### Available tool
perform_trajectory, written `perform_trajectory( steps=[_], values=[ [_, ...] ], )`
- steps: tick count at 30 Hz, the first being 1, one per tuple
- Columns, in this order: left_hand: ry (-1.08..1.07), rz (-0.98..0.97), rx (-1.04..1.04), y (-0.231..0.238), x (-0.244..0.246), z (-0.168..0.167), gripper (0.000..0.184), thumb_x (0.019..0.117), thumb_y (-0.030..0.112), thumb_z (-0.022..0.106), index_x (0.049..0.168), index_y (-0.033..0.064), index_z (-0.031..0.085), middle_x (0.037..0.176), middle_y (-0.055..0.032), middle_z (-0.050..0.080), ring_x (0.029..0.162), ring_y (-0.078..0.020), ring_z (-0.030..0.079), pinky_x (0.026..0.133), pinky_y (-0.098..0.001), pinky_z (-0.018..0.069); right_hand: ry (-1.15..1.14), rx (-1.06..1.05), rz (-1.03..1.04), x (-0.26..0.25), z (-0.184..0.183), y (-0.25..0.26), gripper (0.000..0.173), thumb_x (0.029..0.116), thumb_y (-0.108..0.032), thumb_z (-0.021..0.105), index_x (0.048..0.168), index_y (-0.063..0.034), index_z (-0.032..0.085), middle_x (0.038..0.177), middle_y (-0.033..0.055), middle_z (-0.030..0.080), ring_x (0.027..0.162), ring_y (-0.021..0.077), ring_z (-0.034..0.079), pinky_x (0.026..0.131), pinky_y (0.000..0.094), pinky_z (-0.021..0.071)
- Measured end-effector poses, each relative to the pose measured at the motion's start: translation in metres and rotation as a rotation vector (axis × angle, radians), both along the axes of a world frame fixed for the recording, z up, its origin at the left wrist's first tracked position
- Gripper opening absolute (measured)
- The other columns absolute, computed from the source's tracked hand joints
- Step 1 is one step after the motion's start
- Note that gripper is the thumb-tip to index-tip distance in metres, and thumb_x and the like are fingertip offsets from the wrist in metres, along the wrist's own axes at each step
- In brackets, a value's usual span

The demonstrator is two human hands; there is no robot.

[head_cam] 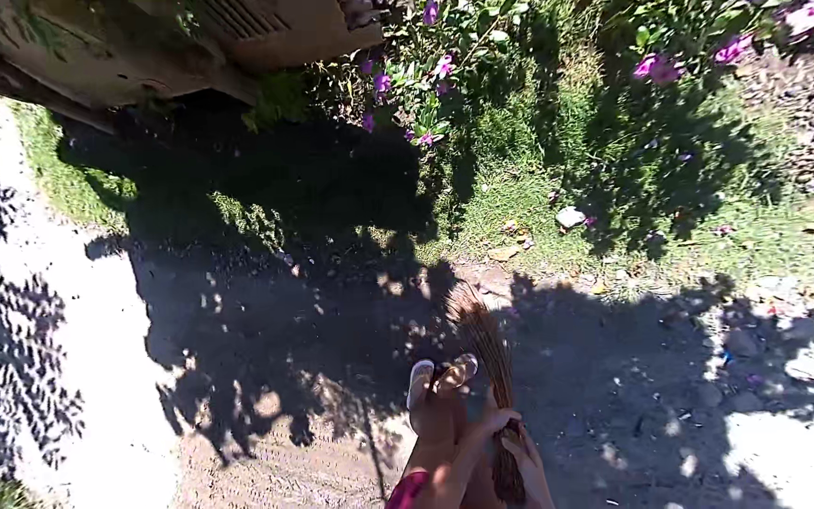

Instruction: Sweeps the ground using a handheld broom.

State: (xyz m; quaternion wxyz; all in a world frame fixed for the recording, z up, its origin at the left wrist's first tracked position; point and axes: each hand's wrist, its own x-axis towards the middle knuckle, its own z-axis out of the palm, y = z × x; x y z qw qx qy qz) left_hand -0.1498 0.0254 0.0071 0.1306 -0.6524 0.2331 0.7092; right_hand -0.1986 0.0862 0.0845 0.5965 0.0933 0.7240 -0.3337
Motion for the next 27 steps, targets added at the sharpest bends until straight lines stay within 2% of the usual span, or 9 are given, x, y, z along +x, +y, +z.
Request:
perform_trajectory(
  steps=[1, 3, 6, 11, 15, 17, 20, 24, 27],
  values=[
    [0.130, -0.049, 0.083, -0.005, -0.037, 0.014, 0.088, 0.0962, 0.005, 0.063, 0.164, 0.0095, 0.008, 0.159, -0.0259, 0.034, 0.143, -0.0385, 0.040, 0.116, -0.0502, 0.0339, 0.125, 0.064, -0.059, -0.013, 0.010, 0.003, 0.068, 0.0946, -0.003, 0.048, 0.157, 0.0019, 0.022, 0.142, 0.0283, 0.045, 0.110, 0.0248, 0.059, 0.089, 0.0401, 0.0523],
    [0.537, -0.221, 0.153, -0.009, -0.078, 0.002, 0.087, 0.0958, 0.002, 0.061, 0.163, 0.0049, 0.006, 0.163, -0.0293, 0.024, 0.147, -0.0417, 0.034, 0.118, -0.0528, 0.0317, 0.290, 0.111, -0.171, -0.030, 0.022, -0.003, 0.075, 0.0978, -0.001, 0.049, 0.160, 0.0014, 0.007, 0.156, 0.0336, 0.028, 0.130, 0.0329, 0.047, 0.105, 0.0449, 0.0430],
    [0.728, -0.233, 0.130, -0.020, -0.103, 0.012, 0.084, 0.0933, -0.002, 0.062, 0.163, 0.0028, 0.014, 0.163, -0.0291, 0.024, 0.147, -0.0403, 0.033, 0.119, -0.0511, 0.0303, 0.418, 0.074, -0.218, -0.035, 0.033, -0.019, 0.087, 0.0958, 0.003, 0.054, 0.158, 0.0044, -0.007, 0.161, 0.0372, 0.013, 0.146, 0.0369, 0.032, 0.117, 0.0450, 0.0320],
    [0.273, -0.180, -0.149, -0.079, -0.035, 0.064, 0.091, 0.0960, 0.011, 0.066, 0.164, 0.0081, 0.005, 0.167, -0.0238, 0.019, 0.150, -0.0336, 0.030, 0.120, -0.0466, 0.0297, 0.101, -0.144, 0.006, -0.024, 0.045, -0.039, 0.084, 0.0860, -0.005, 0.056, 0.157, 0.0072, 0.013, 0.155, 0.0332, 0.028, 0.132, 0.0284, 0.047, 0.105, 0.0398, 0.0453],
    [-0.047, 0.019, -0.382, -0.141, 0.000, 0.018, 0.097, 0.0897, 0.000, 0.069, 0.162, 0.0015, 0.004, 0.161, -0.0317, 0.026, 0.145, -0.0396, 0.038, 0.117, -0.0485, 0.0367, -0.266, -0.257, 0.081, -0.024, -0.017, -0.107, 0.074, 0.0923, -0.005, 0.053, 0.159, -0.0038, 0.022, 0.157, 0.0244, 0.034, 0.128, 0.0281, 0.053, 0.101, 0.0421, 0.0491],
    [-0.049, -0.016, -0.326, -0.170, -0.010, 0.000, 0.094, 0.0901, -0.003, 0.067, 0.161, 0.0016, 0.005, 0.155, -0.0345, 0.032, 0.138, -0.0418, 0.045, 0.111, -0.0498, 0.0423, -0.255, -0.213, -0.006, -0.024, -0.028, -0.138, 0.068, 0.0966, -0.003, 0.050, 0.159, -0.0041, 0.024, 0.154, 0.0246, 0.036, 0.124, 0.0280, 0.054, 0.098, 0.0414, 0.0499],
    [0.070, -0.312, -0.243, -0.170, -0.043, -0.020, 0.096, 0.0864, 0.011, 0.074, 0.161, 0.0034, 0.016, 0.158, -0.0289, 0.034, 0.141, -0.0386, 0.043, 0.113, -0.0508, 0.0418, -0.061, -0.117, -0.241, -0.036, -0.011, -0.142, 0.067, 0.0969, -0.001, 0.051, 0.158, 0.0010, 0.023, 0.159, 0.0281, 0.030, 0.138, 0.0322, 0.043, 0.111, 0.0442, 0.0398],
    [0.259, -0.470, -0.013, -0.181, -0.088, 0.066, 0.088, 0.0949, 0.015, 0.068, 0.164, 0.0114, 0.014, 0.165, -0.0228, 0.023, 0.148, -0.0338, 0.034, 0.117, -0.0486, 0.0330, 0.124, -0.048, -0.230, -0.053, 0.055, -0.138, 0.082, 0.0897, -0.005, 0.055, 0.158, 0.0072, 0.011, 0.158, 0.0344, 0.025, 0.140, 0.0325, 0.039, 0.113, 0.0426, 0.0377],
    [0.341, -0.538, -0.052, -0.209, -0.063, 0.102, 0.087, 0.0913, 0.016, 0.072, 0.162, 0.0063, 0.022, 0.163, -0.0242, 0.028, 0.149, -0.0333, 0.034, 0.120, -0.0473, 0.0308, 0.118, -0.087, -0.223, -0.030, 0.101, -0.169, 0.093, 0.0853, -0.001, 0.060, 0.154, 0.0157, -0.001, 0.155, 0.0421, 0.017, 0.144, 0.0315, 0.034, 0.116, 0.0370, 0.0327]
  ],
)
